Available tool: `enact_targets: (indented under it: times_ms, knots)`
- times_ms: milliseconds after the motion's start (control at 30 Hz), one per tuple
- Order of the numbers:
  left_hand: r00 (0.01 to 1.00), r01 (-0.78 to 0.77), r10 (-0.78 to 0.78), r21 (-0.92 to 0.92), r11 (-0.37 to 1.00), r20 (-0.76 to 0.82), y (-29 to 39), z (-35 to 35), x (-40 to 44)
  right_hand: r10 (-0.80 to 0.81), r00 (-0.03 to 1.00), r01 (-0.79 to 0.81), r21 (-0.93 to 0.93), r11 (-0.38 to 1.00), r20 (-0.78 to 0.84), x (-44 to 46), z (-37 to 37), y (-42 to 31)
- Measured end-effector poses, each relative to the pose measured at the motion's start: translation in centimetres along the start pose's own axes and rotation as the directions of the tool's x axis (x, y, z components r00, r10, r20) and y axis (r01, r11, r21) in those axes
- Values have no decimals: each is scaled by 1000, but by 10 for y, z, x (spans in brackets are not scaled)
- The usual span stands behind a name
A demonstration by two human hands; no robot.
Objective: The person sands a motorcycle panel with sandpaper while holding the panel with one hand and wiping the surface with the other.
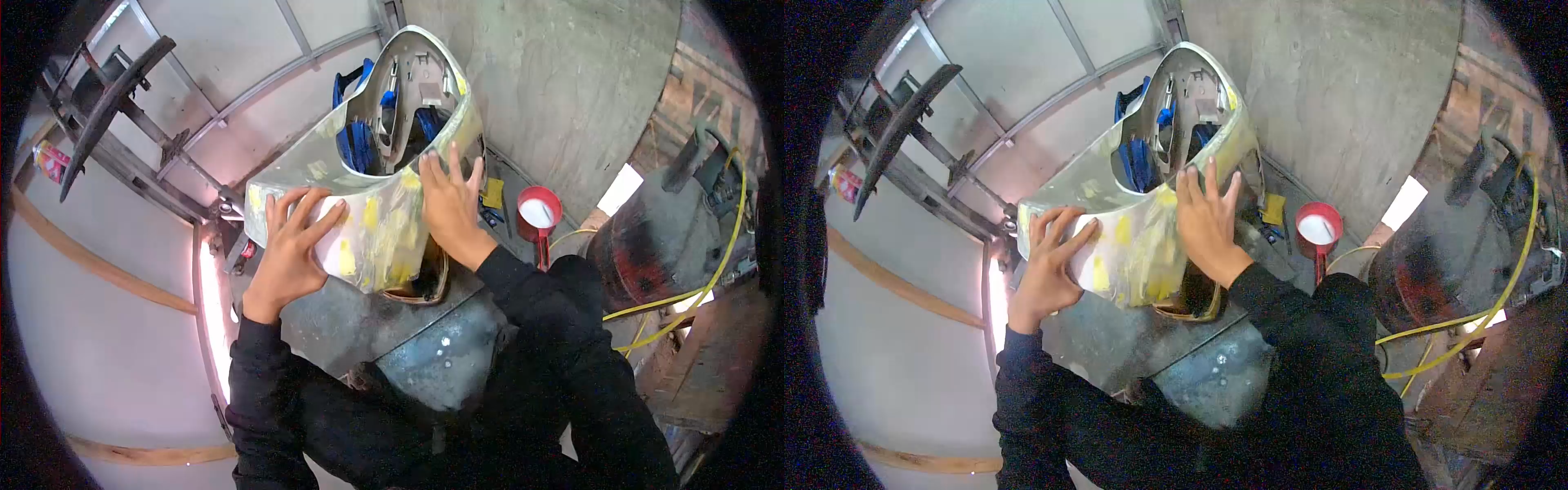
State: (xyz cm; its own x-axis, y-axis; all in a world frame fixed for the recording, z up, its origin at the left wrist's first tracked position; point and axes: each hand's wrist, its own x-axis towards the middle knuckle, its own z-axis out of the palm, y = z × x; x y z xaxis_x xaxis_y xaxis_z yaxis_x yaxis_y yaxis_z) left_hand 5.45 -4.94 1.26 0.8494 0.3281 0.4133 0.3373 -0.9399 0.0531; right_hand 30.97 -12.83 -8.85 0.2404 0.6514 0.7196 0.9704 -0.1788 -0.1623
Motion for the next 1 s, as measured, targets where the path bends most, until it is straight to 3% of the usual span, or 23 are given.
enact_targets:
  times_ms: [133,267,400,533,667,767,933,1000]
  knots:
    - [999,-36,36,50,998,3,-5,-8,6,-158,985,152,82,985,65,-31,-9,-39]
    - [1000,-23,23,-12,1000,-17,3,-3,9,3,1000,-4,14,1000,21,3,-4,-3]
    - [999,-22,22,-2,1000,-34,0,-2,9,-175,984,171,91,981,27,-35,-12,-38]
    - [1000,-11,12,11,1000,-16,6,-4,0,-6,1000,6,11,1000,-1,-3,-5,0]
    - [1000,-19,19,28,999,12,-3,-9,0,-171,985,168,83,982,35,-36,-10,-41]
    - [1000,-10,10,12,1000,-5,2,-9,0,1,1000,-2,41,999,14,-8,-5,-10]
    - [1000,-17,17,16,1000,-25,0,-5,2,-160,987,158,102,982,19,-34,-14,-38]
    - [999,-24,24,8,1000,-25,-1,-4,0,-71,997,71,39,997,-3,-14,-8,-10]
